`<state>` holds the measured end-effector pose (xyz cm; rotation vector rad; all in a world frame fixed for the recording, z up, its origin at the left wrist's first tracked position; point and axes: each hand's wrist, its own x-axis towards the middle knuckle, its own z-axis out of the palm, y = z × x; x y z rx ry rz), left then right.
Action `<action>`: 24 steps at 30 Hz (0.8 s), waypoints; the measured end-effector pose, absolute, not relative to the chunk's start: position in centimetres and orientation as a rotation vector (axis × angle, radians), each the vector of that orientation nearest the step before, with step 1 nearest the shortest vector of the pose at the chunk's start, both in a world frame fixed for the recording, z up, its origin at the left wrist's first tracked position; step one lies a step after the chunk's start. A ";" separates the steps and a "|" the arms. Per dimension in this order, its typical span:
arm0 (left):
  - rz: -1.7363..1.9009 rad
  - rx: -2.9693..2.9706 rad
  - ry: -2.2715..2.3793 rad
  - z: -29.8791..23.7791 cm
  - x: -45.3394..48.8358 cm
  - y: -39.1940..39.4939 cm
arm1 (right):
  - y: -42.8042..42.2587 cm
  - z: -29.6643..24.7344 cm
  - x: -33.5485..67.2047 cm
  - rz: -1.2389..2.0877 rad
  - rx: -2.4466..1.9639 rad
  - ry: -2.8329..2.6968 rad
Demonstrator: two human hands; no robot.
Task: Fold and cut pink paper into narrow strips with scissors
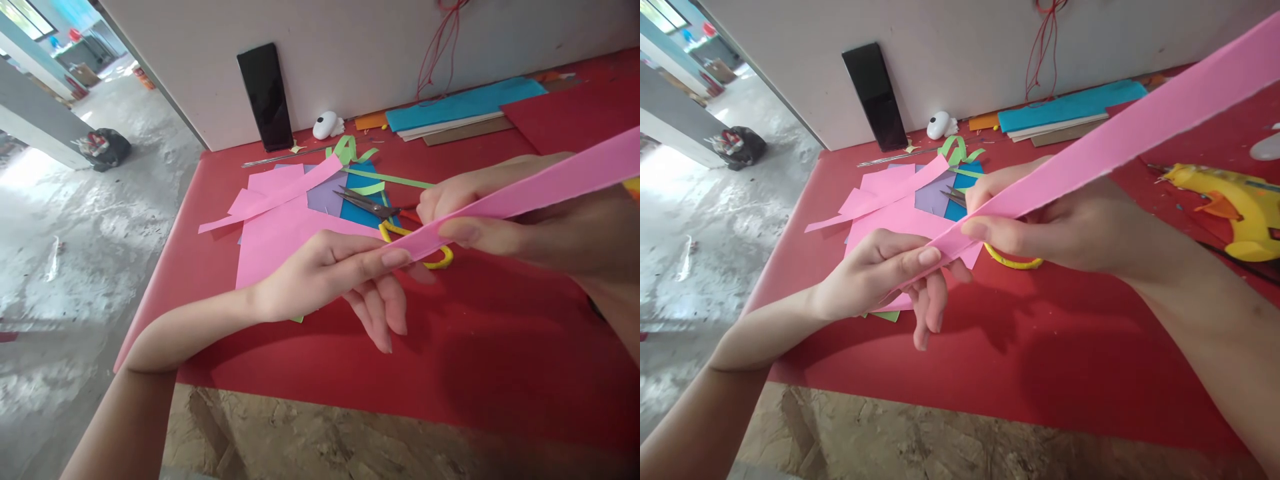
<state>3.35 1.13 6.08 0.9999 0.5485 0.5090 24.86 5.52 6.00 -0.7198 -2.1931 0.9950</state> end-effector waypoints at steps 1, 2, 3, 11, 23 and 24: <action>0.510 0.992 0.546 6.0 3.3 1.1 | 5.5 6.0 24.9 1.010 -0.695 -2.193; 0.511 0.985 0.551 5.8 3.3 1.1 | 5.6 6.0 24.9 1.012 -0.682 -2.196; 0.513 0.979 0.559 5.7 3.2 1.1 | 5.6 5.9 25.0 1.012 -0.673 -2.193; 0.542 0.983 0.614 5.9 3.6 0.9 | 5.6 6.0 24.6 1.010 -0.680 -2.198; 0.493 1.041 0.576 5.7 3.2 1.2 | 5.4 6.7 25.2 0.827 -0.746 -2.047; 0.491 1.035 0.575 5.7 3.2 1.2 | 5.5 6.6 25.3 0.833 -0.750 -2.044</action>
